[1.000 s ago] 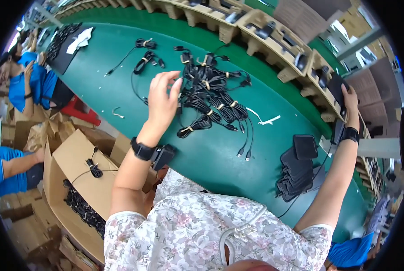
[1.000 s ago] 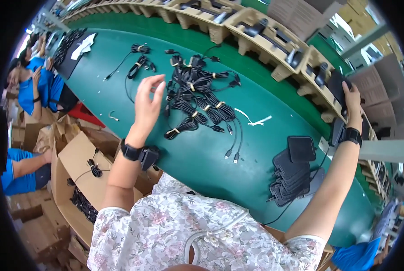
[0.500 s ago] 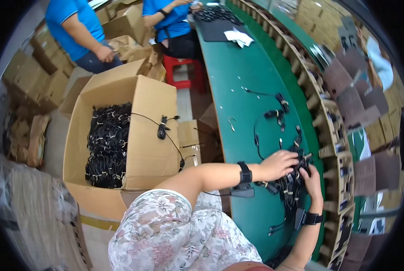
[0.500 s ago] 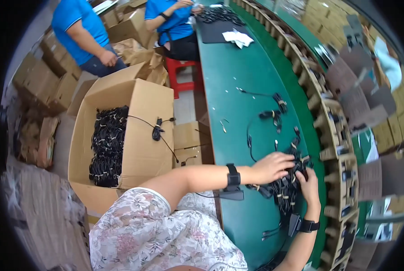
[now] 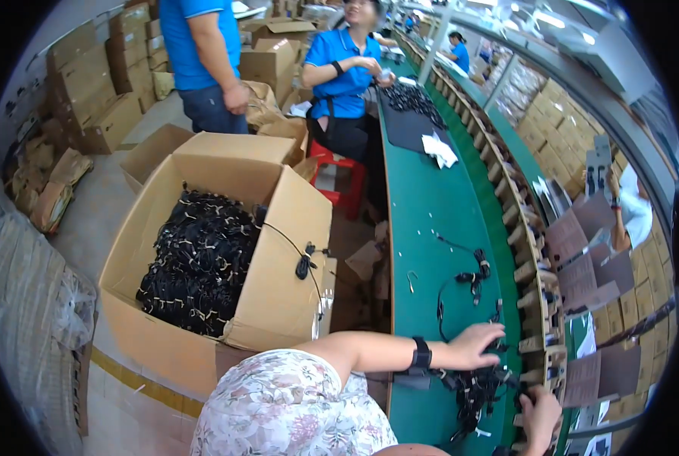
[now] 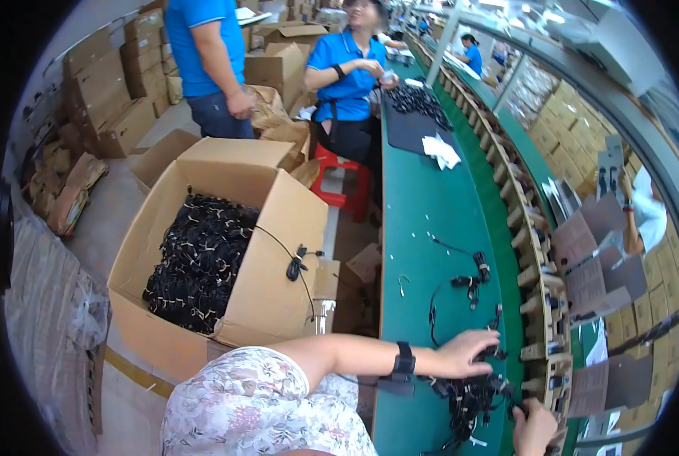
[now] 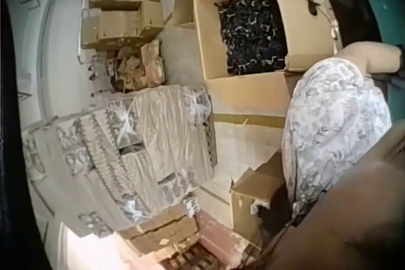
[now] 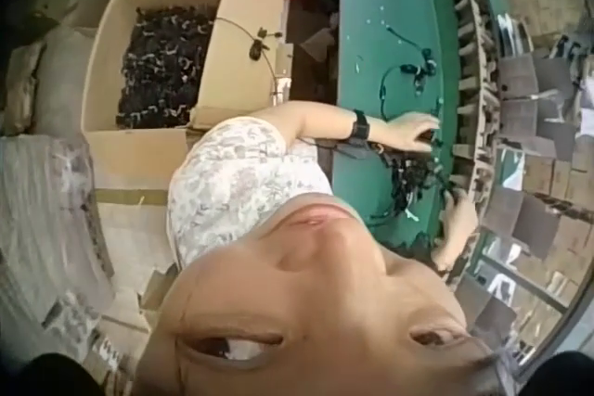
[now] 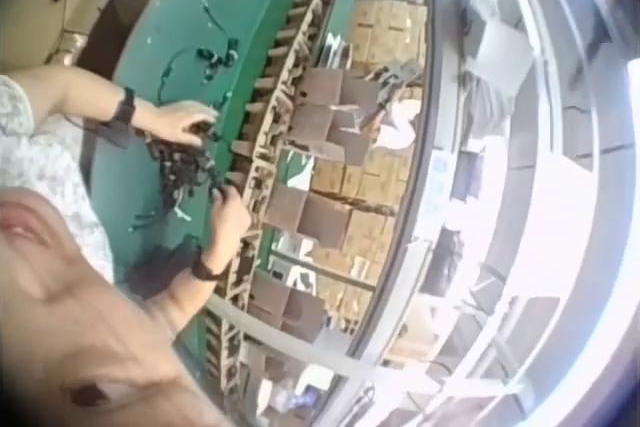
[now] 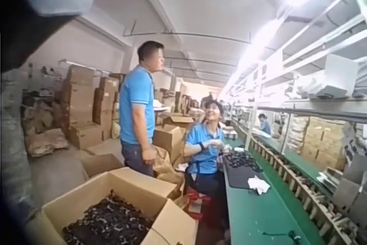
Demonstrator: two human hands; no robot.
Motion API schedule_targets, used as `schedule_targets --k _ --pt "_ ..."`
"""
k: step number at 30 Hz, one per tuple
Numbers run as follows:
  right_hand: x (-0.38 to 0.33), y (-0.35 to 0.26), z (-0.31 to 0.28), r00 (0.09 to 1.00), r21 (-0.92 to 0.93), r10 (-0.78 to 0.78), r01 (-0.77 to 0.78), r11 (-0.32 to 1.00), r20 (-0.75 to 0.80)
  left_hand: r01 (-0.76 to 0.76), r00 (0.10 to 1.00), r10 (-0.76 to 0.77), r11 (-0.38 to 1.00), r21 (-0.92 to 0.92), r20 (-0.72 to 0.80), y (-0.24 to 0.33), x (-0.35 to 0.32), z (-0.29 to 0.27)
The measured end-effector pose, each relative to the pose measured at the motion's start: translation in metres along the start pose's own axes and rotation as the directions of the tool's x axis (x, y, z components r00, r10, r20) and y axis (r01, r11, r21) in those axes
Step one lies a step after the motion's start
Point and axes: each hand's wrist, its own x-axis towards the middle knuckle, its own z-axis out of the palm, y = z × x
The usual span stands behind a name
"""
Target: The person picks up a cable and a base, fits them together, and places the assembly into a cardboard tray. After repeating this process several times, the person reaches into a large box to rearrange the items inside.
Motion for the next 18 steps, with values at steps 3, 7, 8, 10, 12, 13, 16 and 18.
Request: schedule_targets --k 3,7,8,10,12,13,16,18 --pt "-0.010 0.001 -0.025 0.988 0.025 -0.114 0.112 0.993 0.103 -0.321 0.944 0.329 0.930 -0.179 0.018 0.069 0.014 -0.013" --pt "-0.011 0.009 -0.036 0.926 0.809 -0.040 -0.305 0.502 0.375 0.602 0.606 -0.018 0.665 -0.443 0.796 0.109 0.015 -0.006" --pt "-0.013 0.034 -0.023 0.956 0.902 0.061 -0.291 0.318 0.287 0.596 0.605 -0.009 0.668 -0.446 0.796 0.108 0.016 -0.002" --pt "-0.018 0.066 0.003 0.939 0.986 0.303 -0.152 -0.068 0.165 0.600 0.530 -0.037 0.722 -0.344 0.847 0.094 0.019 0.011" --pt "-0.033 0.070 0.028 0.936 0.994 0.338 -0.083 -0.066 0.100 0.604 0.475 -0.048 0.744 -0.286 0.879 0.090 0.013 0.030" --pt "-0.043 0.065 0.039 0.930 0.998 0.365 -0.017 -0.058 0.037 0.617 0.599 -0.041 0.661 -0.428 0.800 0.092 0.005 0.043" --pt "-0.071 0.012 0.064 0.825 0.985 0.541 0.109 0.133 -0.164 0.601 0.763 -0.065 0.436 -0.670 0.643 0.113 -0.021 0.082" --pt "-0.081 -0.003 0.073 0.716 0.736 0.473 0.082 0.672 -0.513 0.672 0.731 -0.200 0.044 -0.740 0.652 0.140 -0.037 0.089"
